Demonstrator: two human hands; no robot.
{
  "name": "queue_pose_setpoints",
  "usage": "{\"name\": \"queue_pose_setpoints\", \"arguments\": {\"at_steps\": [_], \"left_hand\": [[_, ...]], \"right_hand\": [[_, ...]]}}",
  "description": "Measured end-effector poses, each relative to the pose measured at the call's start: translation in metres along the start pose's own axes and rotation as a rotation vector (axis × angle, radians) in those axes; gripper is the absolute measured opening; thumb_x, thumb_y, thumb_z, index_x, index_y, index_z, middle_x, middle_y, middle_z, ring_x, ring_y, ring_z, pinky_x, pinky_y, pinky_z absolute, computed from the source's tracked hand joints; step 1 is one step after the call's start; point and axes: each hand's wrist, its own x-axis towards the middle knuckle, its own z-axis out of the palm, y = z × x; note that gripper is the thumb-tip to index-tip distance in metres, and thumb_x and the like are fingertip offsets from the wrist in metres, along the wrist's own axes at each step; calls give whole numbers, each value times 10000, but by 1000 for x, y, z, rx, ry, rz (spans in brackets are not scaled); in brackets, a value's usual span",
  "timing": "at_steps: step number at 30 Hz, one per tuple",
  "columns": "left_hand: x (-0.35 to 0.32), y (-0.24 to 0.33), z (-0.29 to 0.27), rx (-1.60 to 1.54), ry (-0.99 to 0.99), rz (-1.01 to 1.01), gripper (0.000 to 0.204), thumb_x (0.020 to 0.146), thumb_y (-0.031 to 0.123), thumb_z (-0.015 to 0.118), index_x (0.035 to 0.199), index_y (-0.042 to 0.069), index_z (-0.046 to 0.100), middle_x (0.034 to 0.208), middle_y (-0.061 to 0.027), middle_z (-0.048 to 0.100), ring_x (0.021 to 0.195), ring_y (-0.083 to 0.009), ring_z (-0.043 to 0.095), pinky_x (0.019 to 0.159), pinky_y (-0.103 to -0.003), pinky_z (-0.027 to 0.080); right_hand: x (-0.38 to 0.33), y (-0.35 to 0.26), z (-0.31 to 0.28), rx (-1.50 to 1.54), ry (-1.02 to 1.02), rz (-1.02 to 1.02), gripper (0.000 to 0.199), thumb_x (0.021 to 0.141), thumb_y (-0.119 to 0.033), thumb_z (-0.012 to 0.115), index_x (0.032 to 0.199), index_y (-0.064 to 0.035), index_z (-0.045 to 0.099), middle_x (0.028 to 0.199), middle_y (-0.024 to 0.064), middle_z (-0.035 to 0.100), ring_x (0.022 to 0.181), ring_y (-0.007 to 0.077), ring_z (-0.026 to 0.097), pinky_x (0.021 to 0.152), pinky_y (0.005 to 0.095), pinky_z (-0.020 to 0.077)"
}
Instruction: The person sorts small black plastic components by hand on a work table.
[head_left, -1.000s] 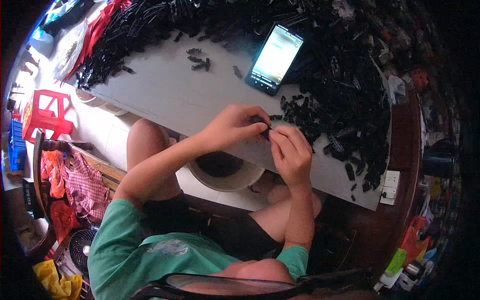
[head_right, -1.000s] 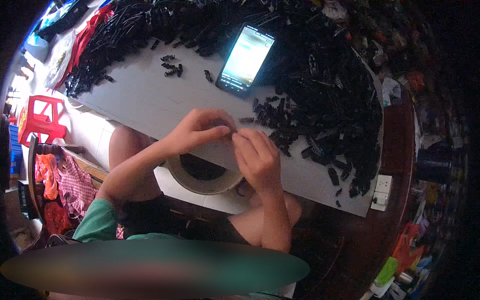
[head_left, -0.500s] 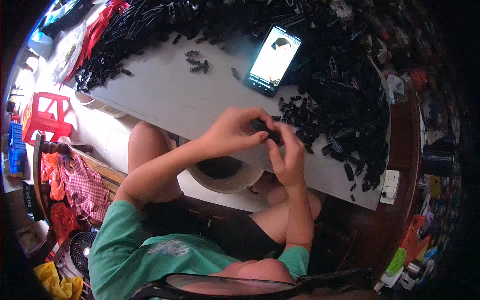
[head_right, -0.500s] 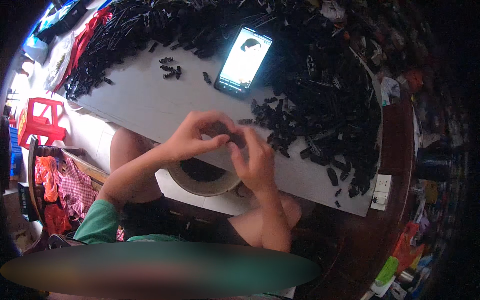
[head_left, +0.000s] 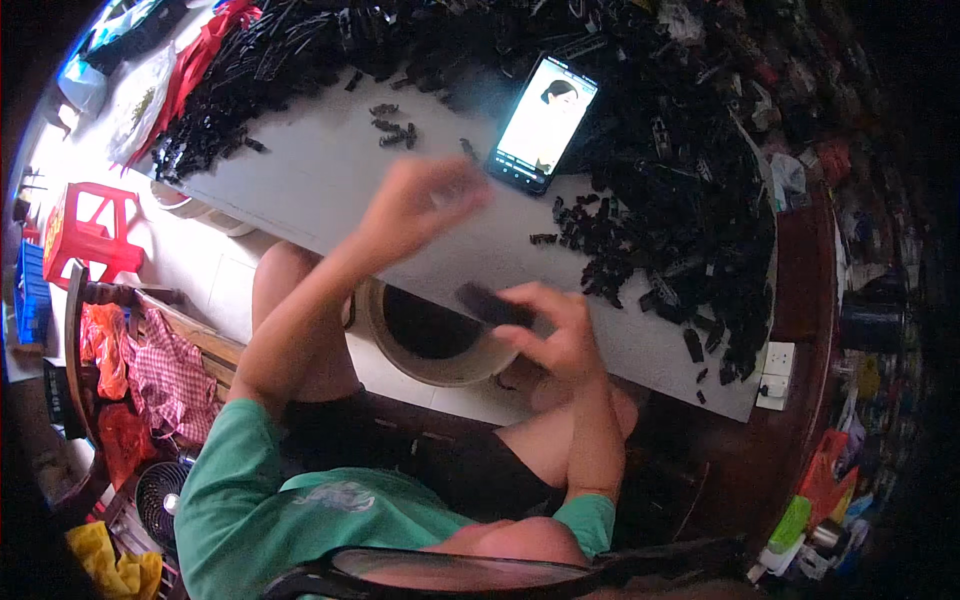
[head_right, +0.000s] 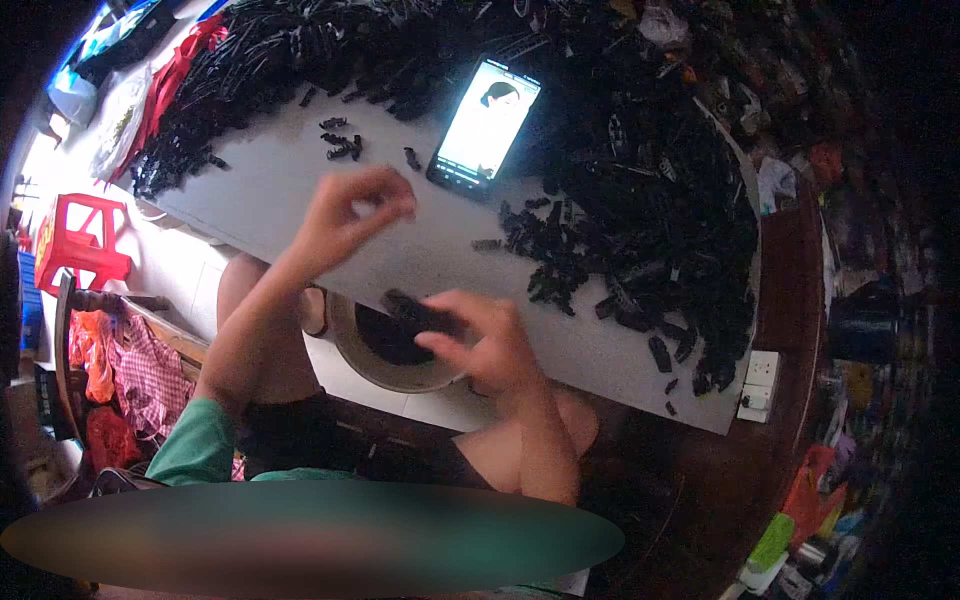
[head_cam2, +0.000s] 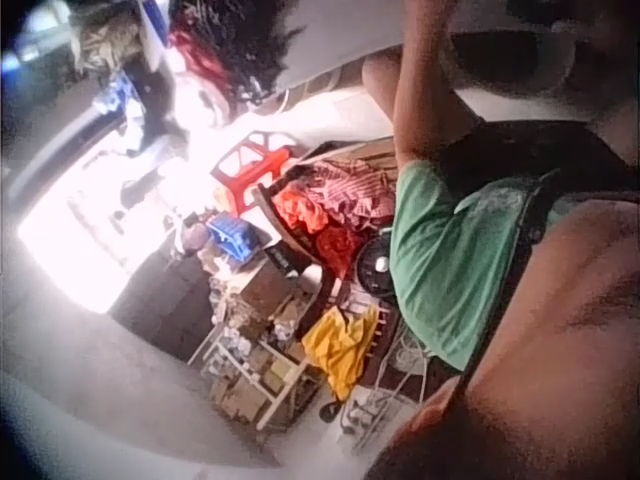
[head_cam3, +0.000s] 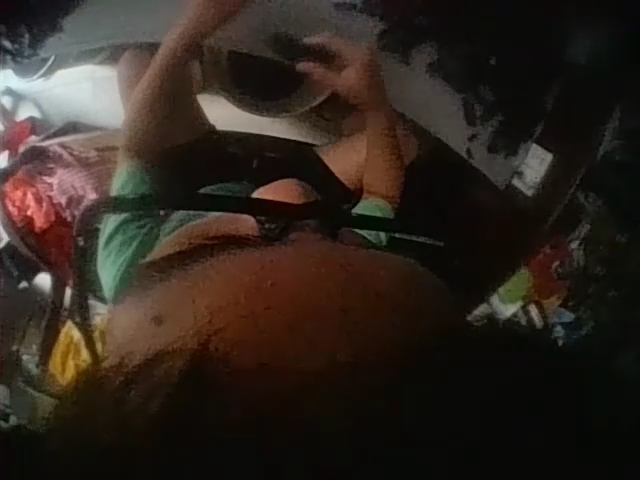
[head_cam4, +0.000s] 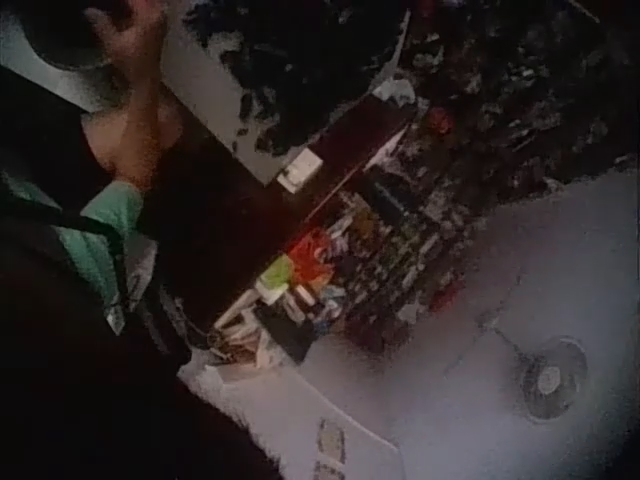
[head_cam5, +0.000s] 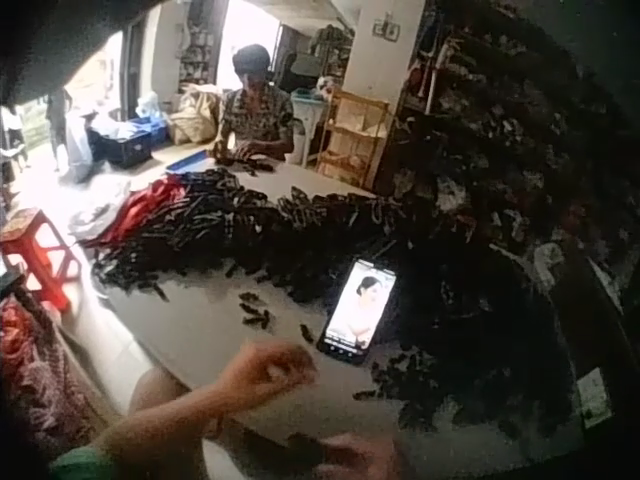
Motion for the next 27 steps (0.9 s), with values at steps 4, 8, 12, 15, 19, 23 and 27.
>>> {"name": "queue_pose_setpoints", "arguments": {"at_steps": [4,8,12,15,19,23,27], "left_hand": [[40,-13,-21,689,297,20,244,845,114,713,1076,53,662,1088,-113,669,1018,-279,660,841,-383,547],[82,-32,-20,907,377,160,318,794,102,721,1102,71,646,1098,-134,637,1051,-358,616,862,-441,540],[100,-60,-12,1091,277,68,341,756,81,714,1081,64,613,1063,-139,605,1031,-356,603,838,-464,534],[101,-64,-14,1124,339,121,326,747,66,696,1057,55,597,1045,-143,600,1007,-368,601,823,-472,531],[84,-53,-14,1114,346,124,322,740,26,653,1054,44,580,1041,-145,596,975,-386,603,805,-483,527],[57,-32,-15,904,492,70,329,742,12,657,1063,29,587,1026,-153,610,950,-377,622,816,-464,532],[16,-24,7,-343,181,-158,214,888,104,694,1058,-9,630,1021,-94,651,988,-212,656,867,-333,562]], "right_hand": [[7,15,37,-338,-17,-391,265,821,-198,762,1016,-36,689,876,105,697,728,264,673,693,372,528],[7,9,37,-660,-148,-321,247,842,-188,735,1041,-52,681,929,88,665,834,308,659,738,417,523],[11,24,16,-914,263,-156,307,868,-147,691,1157,-58,638,1120,95,619,1023,285,619,839,409,498],[21,36,1,-1074,417,-201,302,876,-113,668,1167,-45,624,1176,94,600,1110,278,574,907,414,473],[18,44,-3,-996,336,-153,219,866,-96,680,1072,-26,661,1189,78,615,1142,268,554,945,408,453],[12,48,-7,-993,407,-202,185,868,-116,690,1032,-33,672,1084,82,649,1043,279,604,900,409,472],[10,27,-8,-652,522,-210,133,840,-51,717,957,-31,657,960,97,667,879,300,661,782,405,527]]}}
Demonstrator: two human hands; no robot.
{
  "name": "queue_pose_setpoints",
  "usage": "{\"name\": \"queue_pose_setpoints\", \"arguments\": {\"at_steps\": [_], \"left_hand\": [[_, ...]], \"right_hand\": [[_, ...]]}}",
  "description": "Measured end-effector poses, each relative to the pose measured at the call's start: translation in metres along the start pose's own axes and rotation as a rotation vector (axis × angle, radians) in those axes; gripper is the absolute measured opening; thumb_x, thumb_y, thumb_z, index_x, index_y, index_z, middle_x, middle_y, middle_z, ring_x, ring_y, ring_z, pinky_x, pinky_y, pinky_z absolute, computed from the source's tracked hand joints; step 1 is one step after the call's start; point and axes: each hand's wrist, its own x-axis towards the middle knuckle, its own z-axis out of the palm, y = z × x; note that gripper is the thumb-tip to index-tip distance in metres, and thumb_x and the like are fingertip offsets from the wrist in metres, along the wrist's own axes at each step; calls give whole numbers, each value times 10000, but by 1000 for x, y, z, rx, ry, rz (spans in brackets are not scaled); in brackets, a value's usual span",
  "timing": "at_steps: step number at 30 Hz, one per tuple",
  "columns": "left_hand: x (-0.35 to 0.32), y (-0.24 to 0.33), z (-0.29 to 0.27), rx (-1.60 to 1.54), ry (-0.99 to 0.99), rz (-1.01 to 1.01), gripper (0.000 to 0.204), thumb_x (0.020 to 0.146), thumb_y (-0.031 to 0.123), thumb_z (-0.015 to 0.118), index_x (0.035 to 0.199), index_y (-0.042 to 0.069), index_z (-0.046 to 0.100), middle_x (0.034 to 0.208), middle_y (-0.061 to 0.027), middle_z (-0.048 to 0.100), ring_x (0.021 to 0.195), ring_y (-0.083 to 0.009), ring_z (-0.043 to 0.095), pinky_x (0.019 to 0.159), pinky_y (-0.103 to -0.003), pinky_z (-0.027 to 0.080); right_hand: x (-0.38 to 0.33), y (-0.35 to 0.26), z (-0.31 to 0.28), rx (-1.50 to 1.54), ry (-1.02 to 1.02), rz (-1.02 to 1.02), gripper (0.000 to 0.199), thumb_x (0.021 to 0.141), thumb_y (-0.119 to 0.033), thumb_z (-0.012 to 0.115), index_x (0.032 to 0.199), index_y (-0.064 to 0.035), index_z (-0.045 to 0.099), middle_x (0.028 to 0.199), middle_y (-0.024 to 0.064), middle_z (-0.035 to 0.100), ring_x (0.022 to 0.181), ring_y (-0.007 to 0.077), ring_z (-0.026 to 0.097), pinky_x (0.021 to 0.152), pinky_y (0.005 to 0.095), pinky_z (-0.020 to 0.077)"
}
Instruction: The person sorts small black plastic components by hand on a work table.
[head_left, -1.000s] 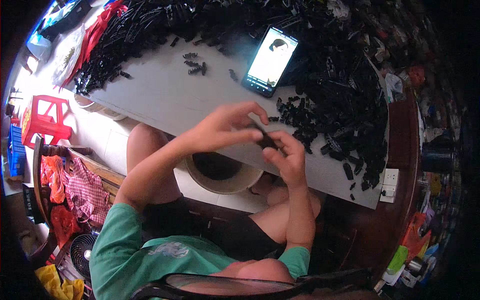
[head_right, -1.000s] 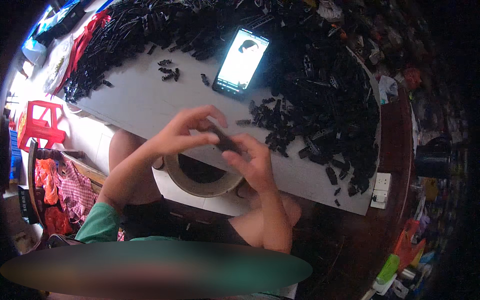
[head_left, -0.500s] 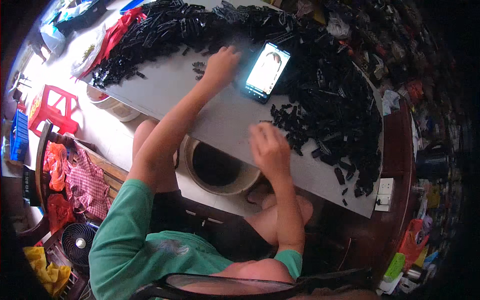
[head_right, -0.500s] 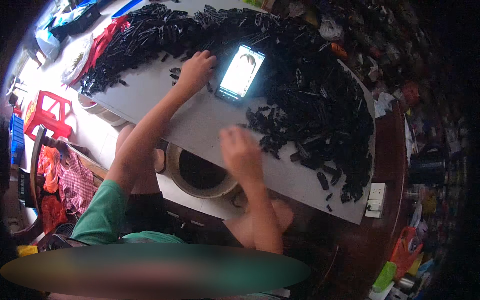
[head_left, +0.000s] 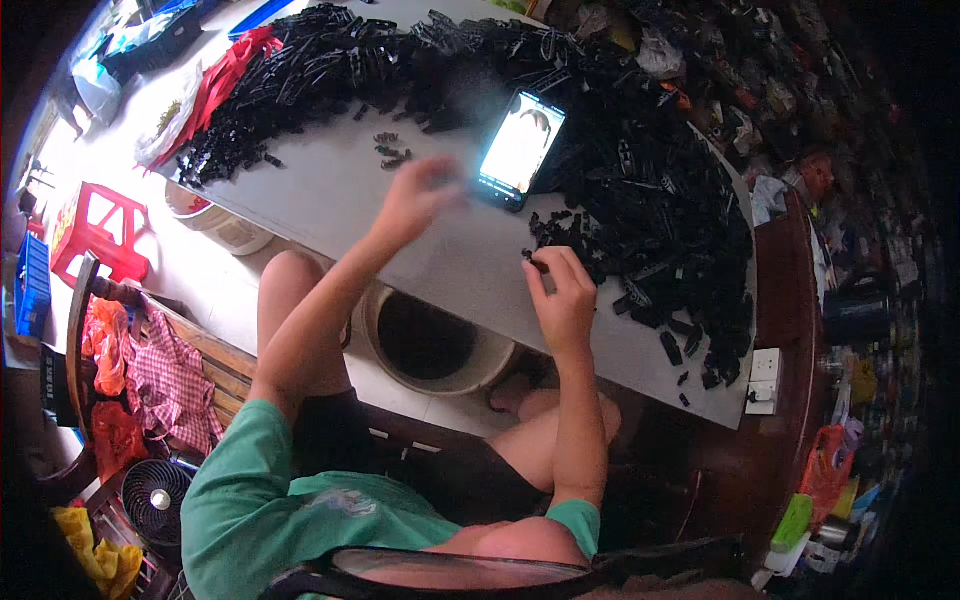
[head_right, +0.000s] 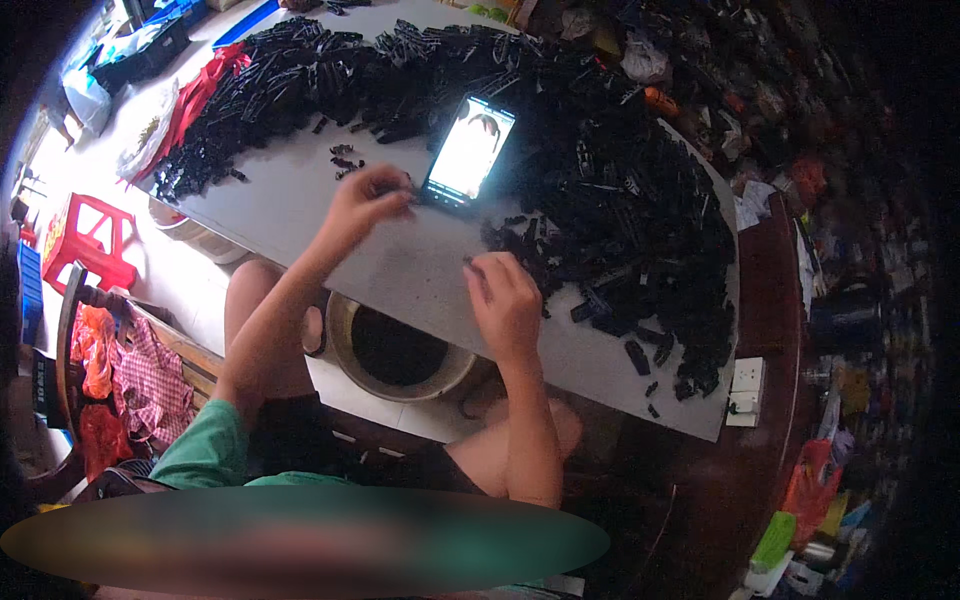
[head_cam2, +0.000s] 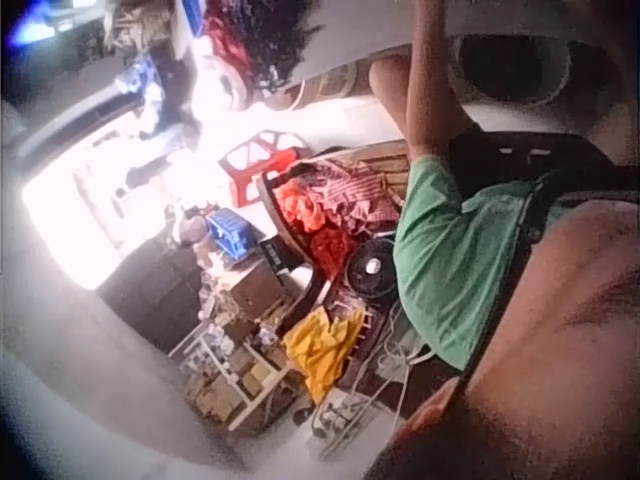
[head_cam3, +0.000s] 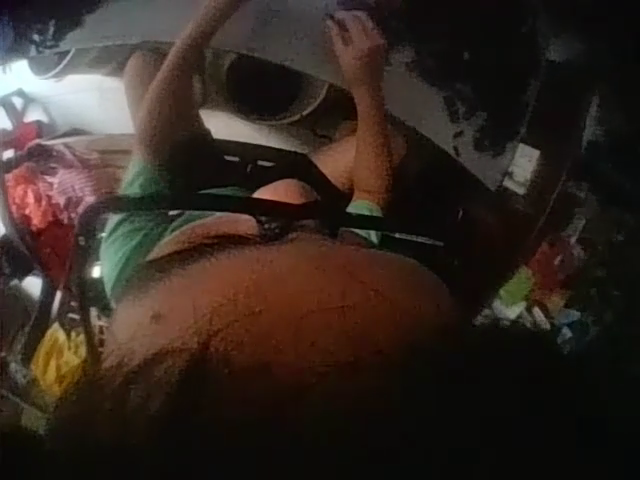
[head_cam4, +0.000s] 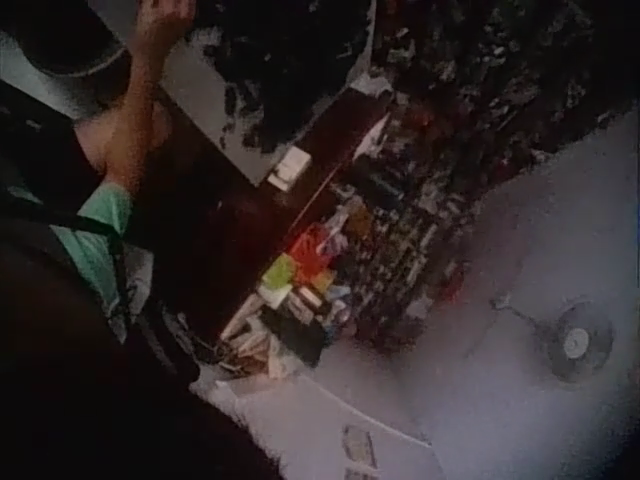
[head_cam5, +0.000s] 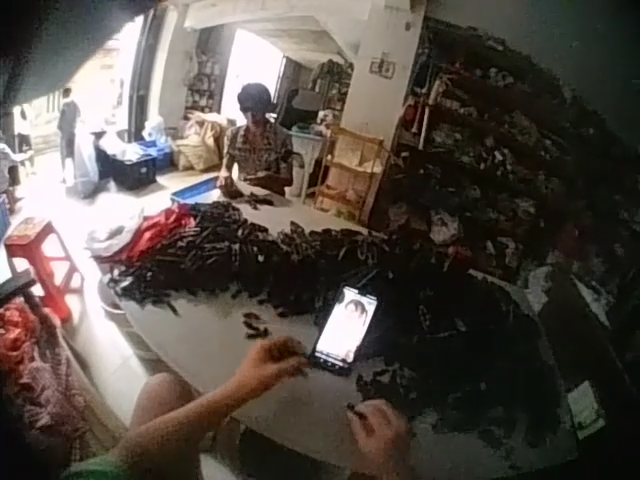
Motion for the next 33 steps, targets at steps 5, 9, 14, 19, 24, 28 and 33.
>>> {"name": "queue_pose_setpoints", "arguments": {"at_steps": [5,9,14,19,24,28,33], "left_hand": [[-36,-6,54,-259,-280,-199,197,967,135,626,1069,-31,652,995,-98,669,906,-161,677,809,-292,562],[-35,4,49,-454,-370,-325,252,990,147,610,1171,-26,628,1115,-98,650,1027,-160,644,885,-308,559],[-36,11,53,-259,-325,-194,214,968,138,634,1073,-49,640,990,-100,679,918,-126,661,798,-266,548],[-36,6,52,-165,-325,-30,175,959,105,626,1059,-38,636,958,-93,674,890,-125,662,785,-268,541],[-43,15,54,-108,-290,43,162,937,84,632,1048,-31,611,932,-75,671,859,-129,664,761,-281,539],[-44,21,52,-56,-353,81,158,932,74,639,1048,-22,590,925,-76,661,847,-126,666,754,-282,540],[-44,19,51,-116,-360,32,158,942,74,631,1062,-16,582,917,-78,654,848,-122,669,751,-270,541]], "right_hand": [[-3,-7,3,141,143,-129,168,797,-2,757,946,-20,683,990,108,675,875,297,679,740,382,554],[5,-10,1,-12,54,-246,234,788,16,731,1019,-11,705,1011,110,682,888,285,687,738,373,557],[5,-12,1,-54,31,-231,230,776,102,694,984,3,700,995,122,683,873,297,683,754,381,552],[5,-8,1,-64,-6,-174,235,809,27,706,1042,3,681,993,138,671,876,293,674,772,360,543],[-3,-3,12,419,-160,296,228,902,-135,678,1097,-20,655,1025,123,685,905,220,672,795,333,524],[-7,-8,13,903,-215,571,238,951,-144,621,1112,31,635,1031,66,685,951,119,620,827,278,495],[-9,-7,11,921,-195,570,232,944,-120,617,1107,44,636,989,37,668,898,108,607,791,262,487]]}}
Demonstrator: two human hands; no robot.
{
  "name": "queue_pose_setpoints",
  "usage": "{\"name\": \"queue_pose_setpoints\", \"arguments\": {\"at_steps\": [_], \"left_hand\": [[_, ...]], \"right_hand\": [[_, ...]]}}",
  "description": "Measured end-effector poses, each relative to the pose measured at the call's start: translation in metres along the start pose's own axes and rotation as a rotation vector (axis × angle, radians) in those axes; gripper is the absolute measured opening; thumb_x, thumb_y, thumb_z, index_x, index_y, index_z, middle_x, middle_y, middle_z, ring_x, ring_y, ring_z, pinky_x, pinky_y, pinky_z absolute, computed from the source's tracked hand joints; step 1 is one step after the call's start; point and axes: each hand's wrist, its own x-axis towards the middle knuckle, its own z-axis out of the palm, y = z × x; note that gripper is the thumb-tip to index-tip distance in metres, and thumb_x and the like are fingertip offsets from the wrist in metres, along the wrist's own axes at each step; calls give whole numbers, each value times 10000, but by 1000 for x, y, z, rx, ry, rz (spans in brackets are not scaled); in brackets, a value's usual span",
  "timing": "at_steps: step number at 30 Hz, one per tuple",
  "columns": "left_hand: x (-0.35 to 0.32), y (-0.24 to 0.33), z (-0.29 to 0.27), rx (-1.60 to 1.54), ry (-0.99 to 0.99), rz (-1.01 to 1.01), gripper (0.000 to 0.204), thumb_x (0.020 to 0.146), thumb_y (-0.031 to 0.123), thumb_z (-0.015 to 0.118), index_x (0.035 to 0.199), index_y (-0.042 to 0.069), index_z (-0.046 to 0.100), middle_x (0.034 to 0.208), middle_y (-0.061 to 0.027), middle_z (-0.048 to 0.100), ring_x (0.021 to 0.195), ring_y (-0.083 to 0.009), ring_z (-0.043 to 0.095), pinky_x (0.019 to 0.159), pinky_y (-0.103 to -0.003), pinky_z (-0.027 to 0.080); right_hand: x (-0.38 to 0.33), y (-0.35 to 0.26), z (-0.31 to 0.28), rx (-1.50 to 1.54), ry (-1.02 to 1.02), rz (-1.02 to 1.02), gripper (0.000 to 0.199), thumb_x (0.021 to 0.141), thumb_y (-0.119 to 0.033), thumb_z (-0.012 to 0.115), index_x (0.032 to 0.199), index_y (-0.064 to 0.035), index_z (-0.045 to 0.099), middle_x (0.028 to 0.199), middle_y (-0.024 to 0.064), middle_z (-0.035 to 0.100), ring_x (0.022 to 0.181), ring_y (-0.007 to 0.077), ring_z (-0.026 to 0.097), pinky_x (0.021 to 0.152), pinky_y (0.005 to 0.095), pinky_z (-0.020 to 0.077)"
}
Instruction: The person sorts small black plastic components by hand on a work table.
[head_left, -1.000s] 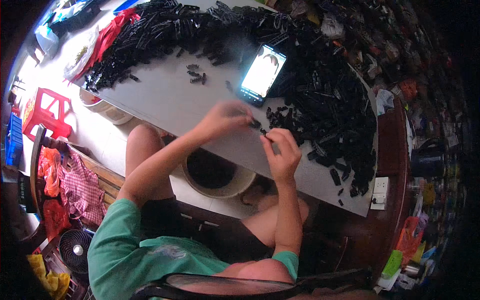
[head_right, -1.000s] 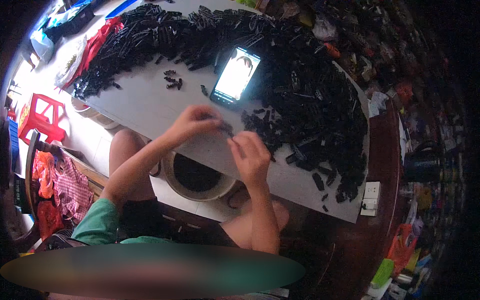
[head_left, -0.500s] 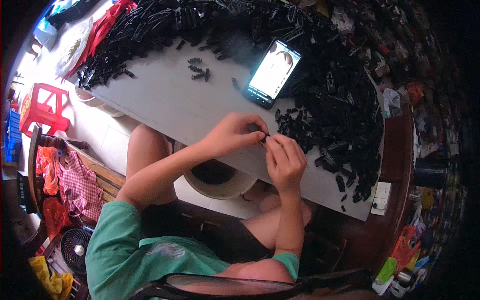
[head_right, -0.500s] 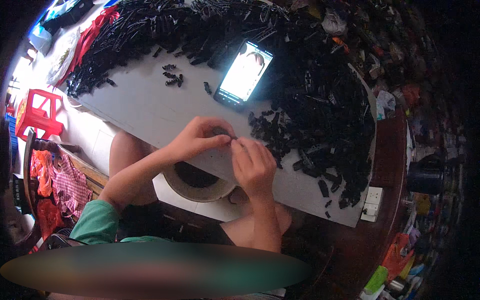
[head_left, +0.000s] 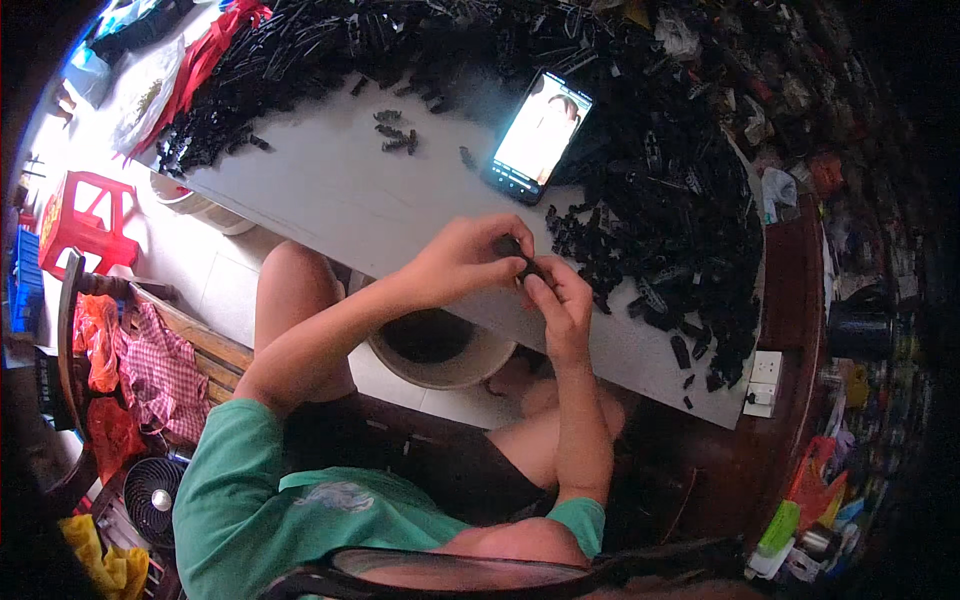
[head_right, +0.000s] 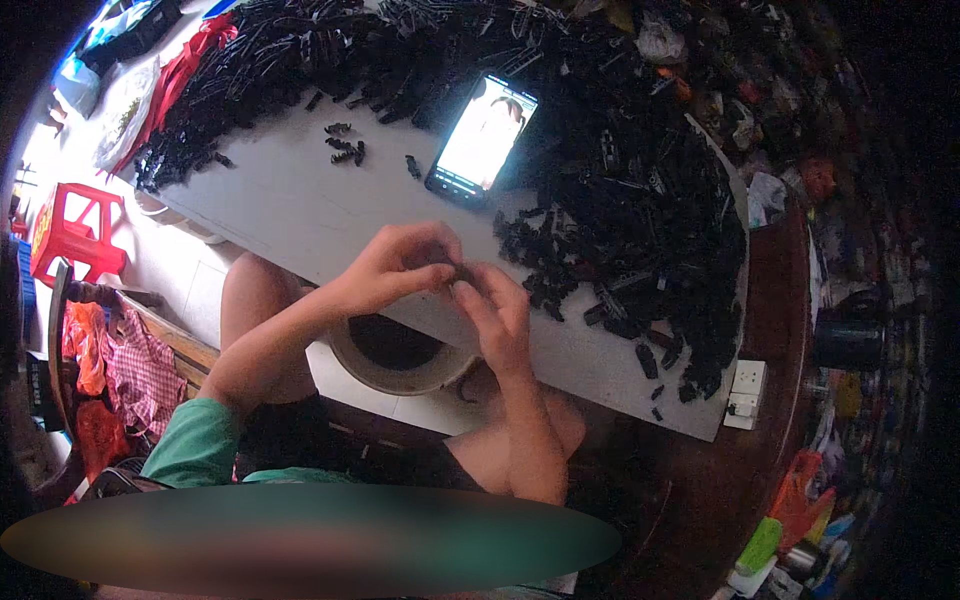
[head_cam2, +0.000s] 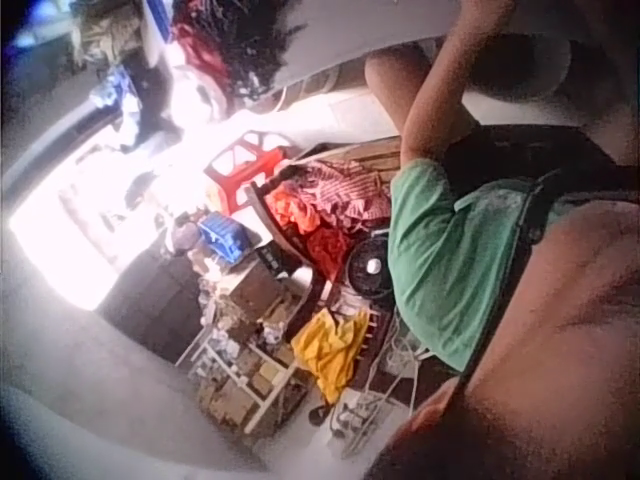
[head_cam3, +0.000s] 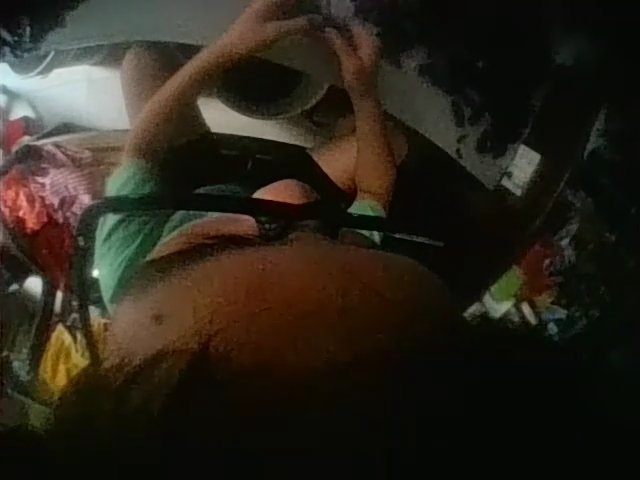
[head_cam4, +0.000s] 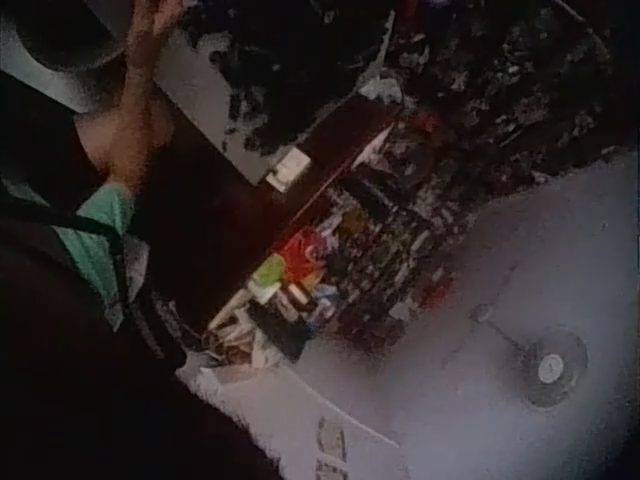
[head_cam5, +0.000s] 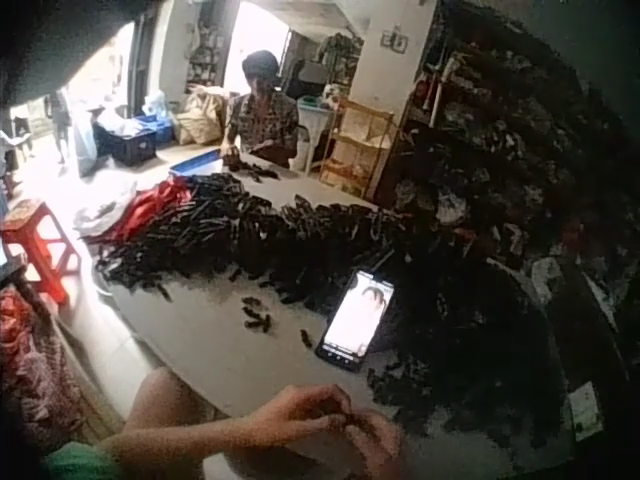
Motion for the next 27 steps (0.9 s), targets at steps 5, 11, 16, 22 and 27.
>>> {"name": "queue_pose_setpoints", "arguments": {"at_steps": [5,11,16,22,27], "left_hand": [[2,-9,-7,-6,-33,29,157,953,82,618,1072,-18,590,925,-70,660,820,-124,682,731,-265,543],[6,-8,-8,54,-67,-94,174,952,83,634,1087,-22,606,923,-86,684,803,-132,706,721,-277,547],[6,-1,-6,3,-56,-183,176,948,90,641,1083,-18,610,872,-100,694,791,-133,710,701,-301,542],[5,-2,-1,304,-40,-12,236,913,87,669,1124,-6,618,934,-133,698,815,-194,703,741,-342,550],[2,-3,1,442,-59,-47,291,901,104,689,1167,5,625,1011,-151,699,851,-209,692,787,-344,553]], "right_hand": [[2,-4,3,-417,31,-218,176,925,-87,626,1060,24,650,922,70,671,817,159,643,714,298,495],[8,-11,-4,-970,124,-642,126,908,-78,645,988,19,657,917,148,655,818,344,652,711,398,511],[6,-17,-8,-1180,150,-677,65,903,-91,651,901,-27,637,867,102,620,781,316,637,682,413,501],[4,-20,-15,-1139,238,-632,122,881,-144,673,857,-41,611,865,94,572,746,313,613,653,410,491],[4,-14,1,-1023,107,-587,155,865,-168,692,866,-39,605,917,105,563,784,321,616,667,417,496]]}}
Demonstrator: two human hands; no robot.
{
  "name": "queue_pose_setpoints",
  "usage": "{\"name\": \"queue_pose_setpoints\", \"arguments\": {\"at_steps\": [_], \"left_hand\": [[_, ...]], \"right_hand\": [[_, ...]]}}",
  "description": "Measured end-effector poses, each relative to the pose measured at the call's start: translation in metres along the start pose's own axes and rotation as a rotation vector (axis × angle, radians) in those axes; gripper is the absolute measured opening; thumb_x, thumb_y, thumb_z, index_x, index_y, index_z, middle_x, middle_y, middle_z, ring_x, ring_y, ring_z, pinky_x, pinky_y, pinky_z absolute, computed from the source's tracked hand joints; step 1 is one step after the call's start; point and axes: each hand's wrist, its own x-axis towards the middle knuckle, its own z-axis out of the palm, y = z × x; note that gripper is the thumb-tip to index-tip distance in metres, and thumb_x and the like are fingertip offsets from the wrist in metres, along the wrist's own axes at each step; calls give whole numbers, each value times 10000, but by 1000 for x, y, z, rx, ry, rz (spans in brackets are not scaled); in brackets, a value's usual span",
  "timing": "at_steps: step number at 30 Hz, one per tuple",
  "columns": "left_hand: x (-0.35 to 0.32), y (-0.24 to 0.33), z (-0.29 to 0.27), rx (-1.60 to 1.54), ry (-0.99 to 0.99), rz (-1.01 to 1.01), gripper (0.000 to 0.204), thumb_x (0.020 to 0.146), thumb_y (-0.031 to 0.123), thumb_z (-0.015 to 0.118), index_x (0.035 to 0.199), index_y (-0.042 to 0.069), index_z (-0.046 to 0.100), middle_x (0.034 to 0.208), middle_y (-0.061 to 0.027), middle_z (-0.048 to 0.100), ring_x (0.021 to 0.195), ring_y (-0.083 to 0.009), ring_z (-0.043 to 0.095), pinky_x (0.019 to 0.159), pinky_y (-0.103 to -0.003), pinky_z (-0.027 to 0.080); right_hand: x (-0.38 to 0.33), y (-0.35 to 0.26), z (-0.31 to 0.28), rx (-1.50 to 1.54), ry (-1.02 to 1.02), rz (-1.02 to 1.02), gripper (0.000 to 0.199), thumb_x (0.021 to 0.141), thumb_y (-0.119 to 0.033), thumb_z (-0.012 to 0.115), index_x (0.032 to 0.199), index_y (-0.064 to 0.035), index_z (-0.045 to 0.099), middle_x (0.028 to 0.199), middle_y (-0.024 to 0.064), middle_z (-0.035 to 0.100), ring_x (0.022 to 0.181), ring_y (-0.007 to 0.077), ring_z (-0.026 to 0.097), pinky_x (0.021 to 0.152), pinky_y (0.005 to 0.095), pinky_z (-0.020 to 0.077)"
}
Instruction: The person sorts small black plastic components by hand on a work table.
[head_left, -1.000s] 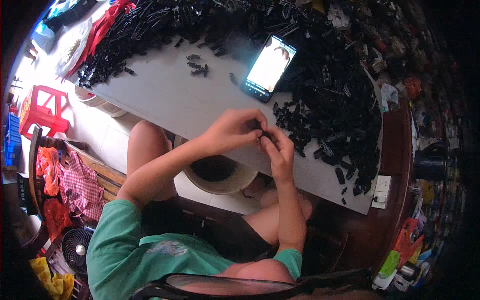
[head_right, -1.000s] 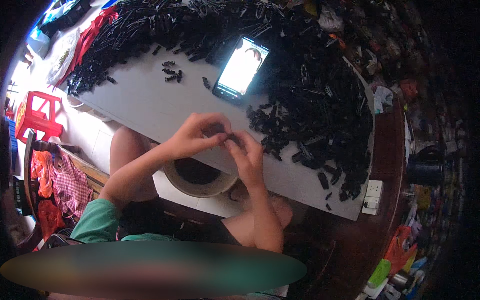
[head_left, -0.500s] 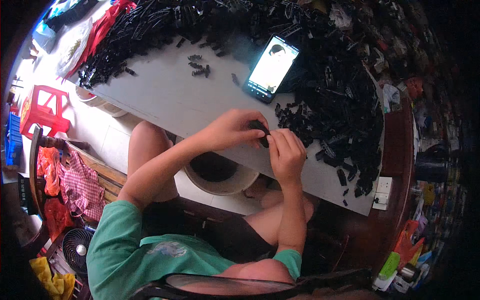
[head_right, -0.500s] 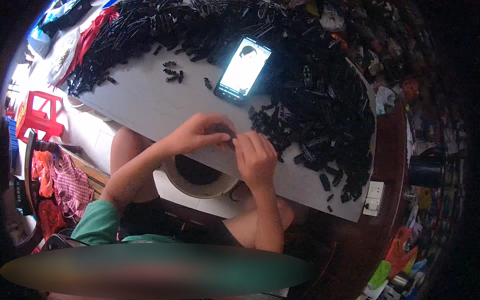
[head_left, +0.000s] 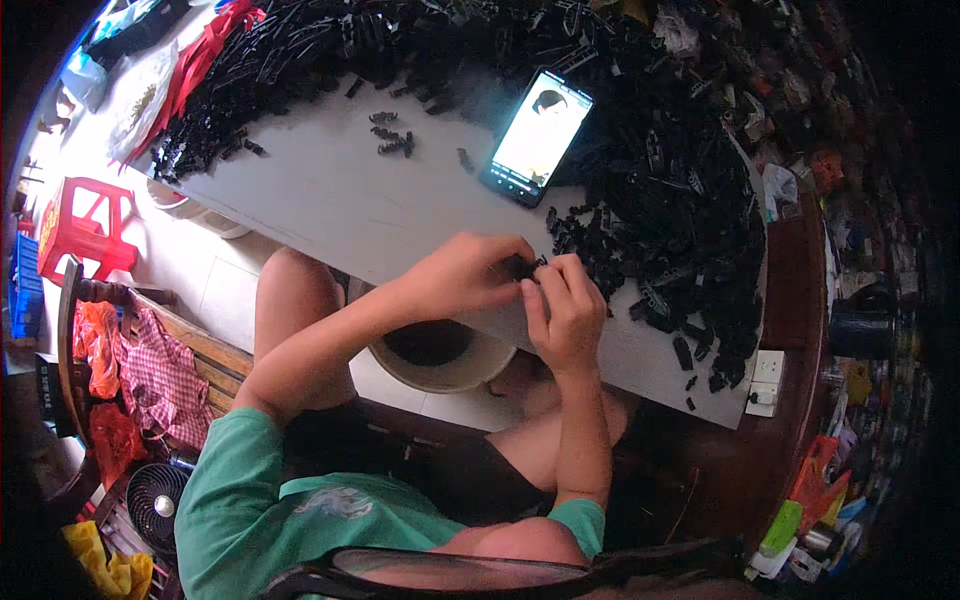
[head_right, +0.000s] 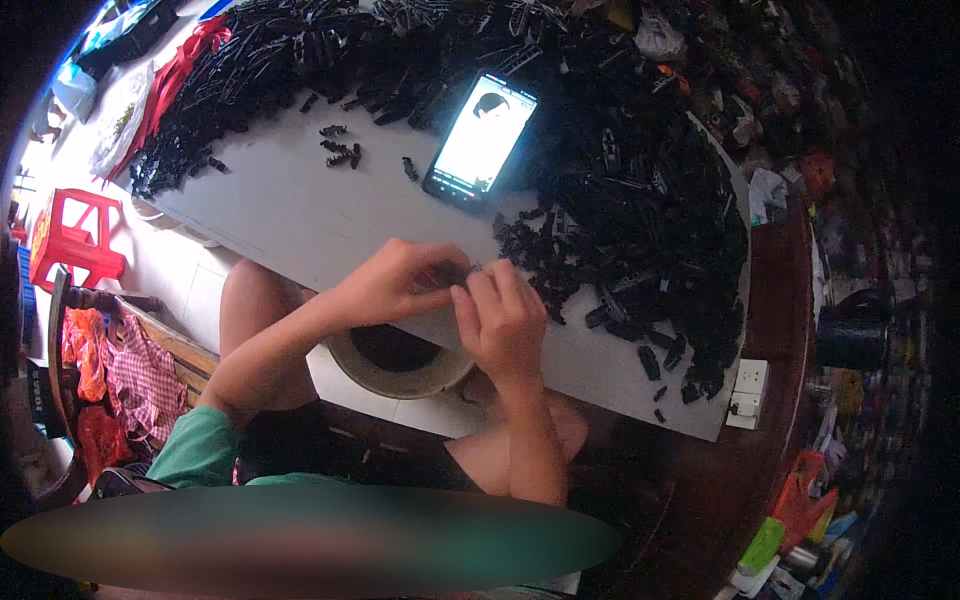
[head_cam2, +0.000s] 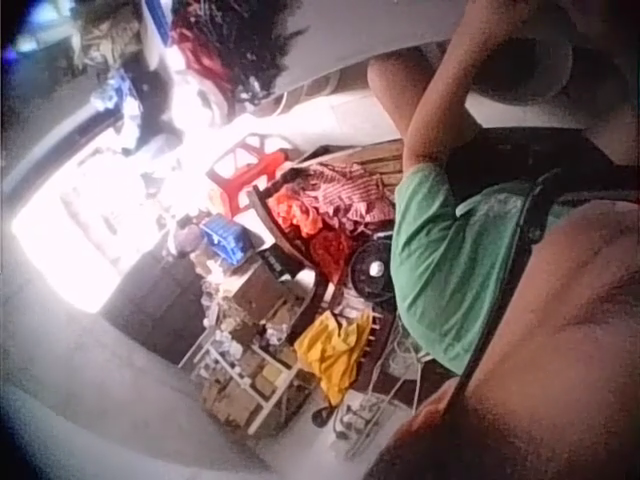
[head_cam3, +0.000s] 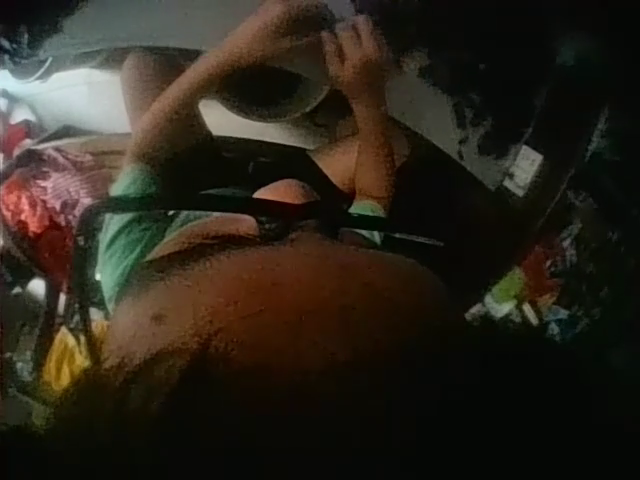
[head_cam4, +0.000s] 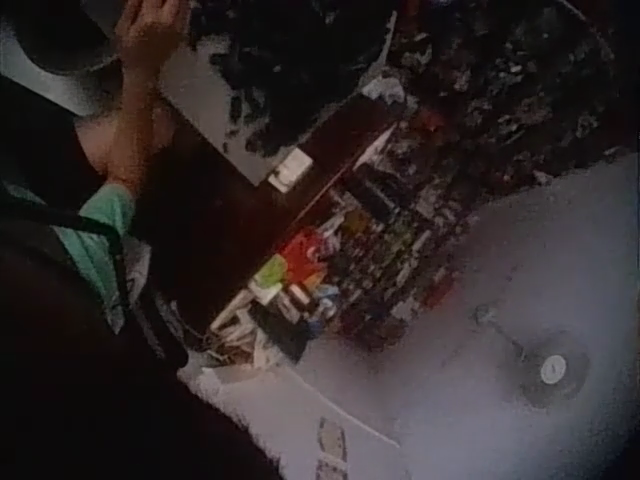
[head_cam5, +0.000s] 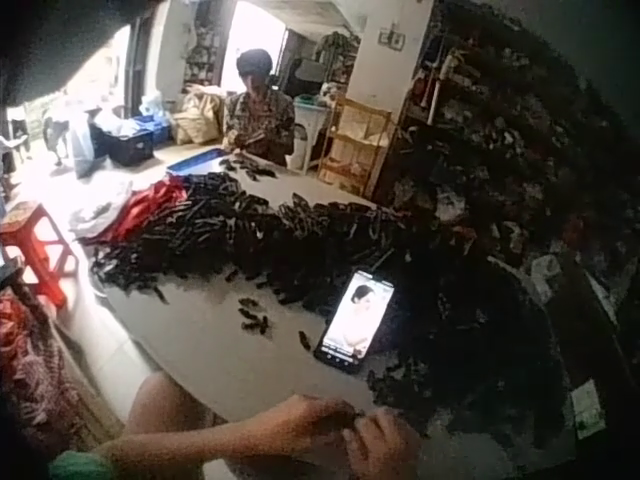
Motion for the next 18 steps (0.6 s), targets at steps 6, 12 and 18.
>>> {"name": "queue_pose_setpoints", "arguments": {"at_steps": [6,12,18], "left_hand": [[1,-1,-3,-43,67,74,288,887,115,704,1144,2,640,992,-137,708,880,-207,690,789,-344,548],[3,-4,0,-152,116,40,288,840,121,721,1089,-3,645,937,-169,704,836,-242,693,782,-349,534],[4,-7,1,-352,47,-9,300,861,126,716,1106,-36,651,965,-121,713,889,-167,685,808,-321,537]], "right_hand": [[4,1,2,202,148,150,109,848,-45,695,940,-31,638,1063,121,637,925,323,661,788,412,531],[2,7,-6,241,106,47,170,811,28,726,953,-26,649,976,118,678,921,312,669,801,386,538],[2,3,-6,212,170,-28,201,762,77,745,917,-27,670,942,101,687,870,274,675,777,366,537]]}}
